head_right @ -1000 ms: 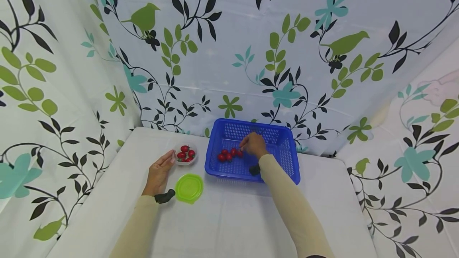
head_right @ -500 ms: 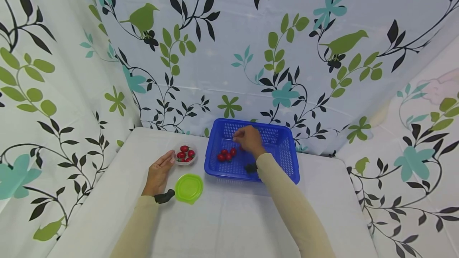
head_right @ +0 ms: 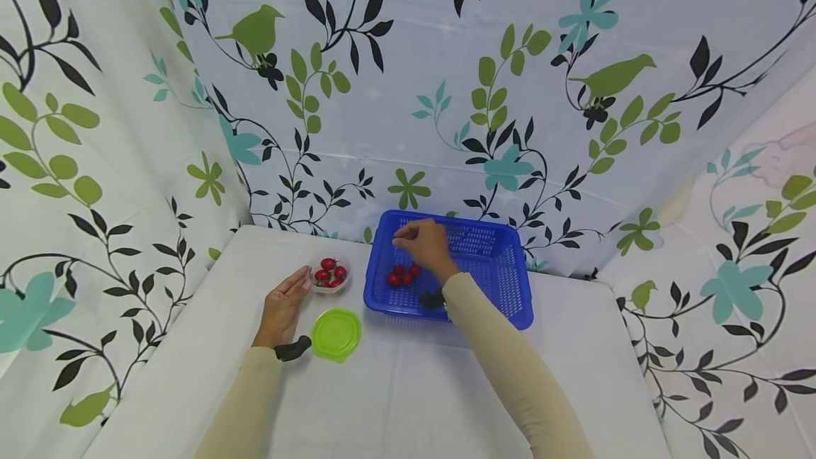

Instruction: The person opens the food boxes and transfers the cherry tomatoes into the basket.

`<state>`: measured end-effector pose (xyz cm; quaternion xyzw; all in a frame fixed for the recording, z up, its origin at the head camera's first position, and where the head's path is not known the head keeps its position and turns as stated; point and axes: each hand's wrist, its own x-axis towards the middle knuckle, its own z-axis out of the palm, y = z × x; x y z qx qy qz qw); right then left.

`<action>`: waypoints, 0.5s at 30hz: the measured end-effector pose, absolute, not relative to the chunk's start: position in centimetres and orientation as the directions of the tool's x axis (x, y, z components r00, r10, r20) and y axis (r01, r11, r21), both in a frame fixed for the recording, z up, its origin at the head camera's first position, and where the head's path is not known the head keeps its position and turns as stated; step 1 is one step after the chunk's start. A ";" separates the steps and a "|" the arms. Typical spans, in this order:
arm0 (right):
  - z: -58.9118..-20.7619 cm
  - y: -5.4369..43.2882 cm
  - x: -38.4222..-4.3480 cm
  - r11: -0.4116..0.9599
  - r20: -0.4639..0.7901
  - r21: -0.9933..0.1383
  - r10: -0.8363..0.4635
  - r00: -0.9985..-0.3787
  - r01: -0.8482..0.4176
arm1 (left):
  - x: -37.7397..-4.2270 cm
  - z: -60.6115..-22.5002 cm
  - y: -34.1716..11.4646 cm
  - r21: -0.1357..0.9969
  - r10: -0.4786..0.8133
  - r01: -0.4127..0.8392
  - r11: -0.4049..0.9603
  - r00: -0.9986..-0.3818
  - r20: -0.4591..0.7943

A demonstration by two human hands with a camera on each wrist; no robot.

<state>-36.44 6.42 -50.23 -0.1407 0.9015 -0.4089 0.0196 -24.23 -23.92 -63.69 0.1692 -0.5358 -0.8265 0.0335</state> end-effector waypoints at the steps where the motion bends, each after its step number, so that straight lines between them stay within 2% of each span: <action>1: -50.2 6.3 -36.3 0.627 0.080 -0.742 -0.270 -0.960 -0.238 | -24.3 -63.7 -24.0 0.898 -0.237 -0.127 -0.421 -0.940 -0.244; 15: -49.5 3.7 -35.1 0.633 0.091 -0.728 -0.291 -0.952 -0.263 | -24.3 -63.8 -24.1 0.896 -0.233 -0.132 -0.424 -0.940 -0.249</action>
